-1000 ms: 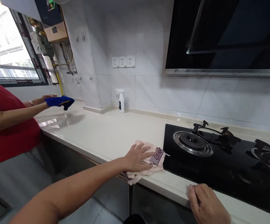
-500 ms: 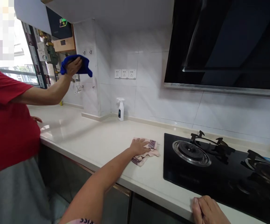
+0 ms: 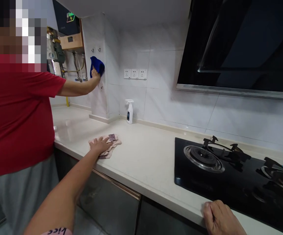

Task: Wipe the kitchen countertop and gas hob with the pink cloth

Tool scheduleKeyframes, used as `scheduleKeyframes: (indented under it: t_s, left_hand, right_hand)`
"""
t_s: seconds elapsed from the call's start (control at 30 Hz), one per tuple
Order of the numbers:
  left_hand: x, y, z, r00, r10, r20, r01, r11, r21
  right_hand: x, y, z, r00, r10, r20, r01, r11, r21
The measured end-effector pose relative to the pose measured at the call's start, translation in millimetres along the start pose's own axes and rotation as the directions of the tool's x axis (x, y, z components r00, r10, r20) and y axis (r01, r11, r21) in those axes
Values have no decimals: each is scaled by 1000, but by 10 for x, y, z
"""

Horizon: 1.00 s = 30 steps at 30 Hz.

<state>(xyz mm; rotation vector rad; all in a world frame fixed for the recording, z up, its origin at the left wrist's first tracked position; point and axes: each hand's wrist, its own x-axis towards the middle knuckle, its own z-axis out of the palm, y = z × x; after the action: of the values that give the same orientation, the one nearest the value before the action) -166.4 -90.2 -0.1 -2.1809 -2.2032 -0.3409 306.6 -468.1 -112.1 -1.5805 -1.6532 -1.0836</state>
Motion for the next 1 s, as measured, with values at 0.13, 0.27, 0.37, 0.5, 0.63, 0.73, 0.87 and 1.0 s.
scheduleKeyframes:
  t_s: [0.13, 0.27, 0.37, 0.5, 0.63, 0.73, 0.87, 1.0]
  left_hand:
    - [-222, 256, 46, 998, 54, 30, -54, 999, -10]
    - [-630, 831, 117, 972, 219, 83, -217, 976, -32]
    - [-983, 1405, 165, 927, 354, 123, -349, 935, -60]
    - [-1449, 2125, 195, 842, 512, 167, -501, 859, -106]
    - [-1864, 2448, 164, 756, 630, 178, -615, 776, -137]
    - [-2095, 2389, 133, 728, 665, 163, -651, 746, -139]
    - [-2329, 2109, 162, 679, 734, 26, -722, 674, -159]
    - [-2437, 1838, 256, 526, 845, -91, -841, 503, -198]
  right_hand:
    - [21, -43, 23, 1000, 22, 9, -22, 1000, -5]
    - [48, -48, 40, 1000, 6, -10, -5, 999, 33]
    - [90, -92, -5, 999, 32, -20, -31, 999, 41]
    - [147, -193, -106, 999, 44, -3, -44, 999, -1]
    - [169, -237, -157, 999, 44, 30, -43, 999, -27]
    - [166, -239, -166, 997, 52, 51, -51, 999, -10]
    - [154, -225, -160, 997, 74, 33, -75, 996, 48]
    - [115, -163, -139, 997, 69, 46, -73, 993, 89]
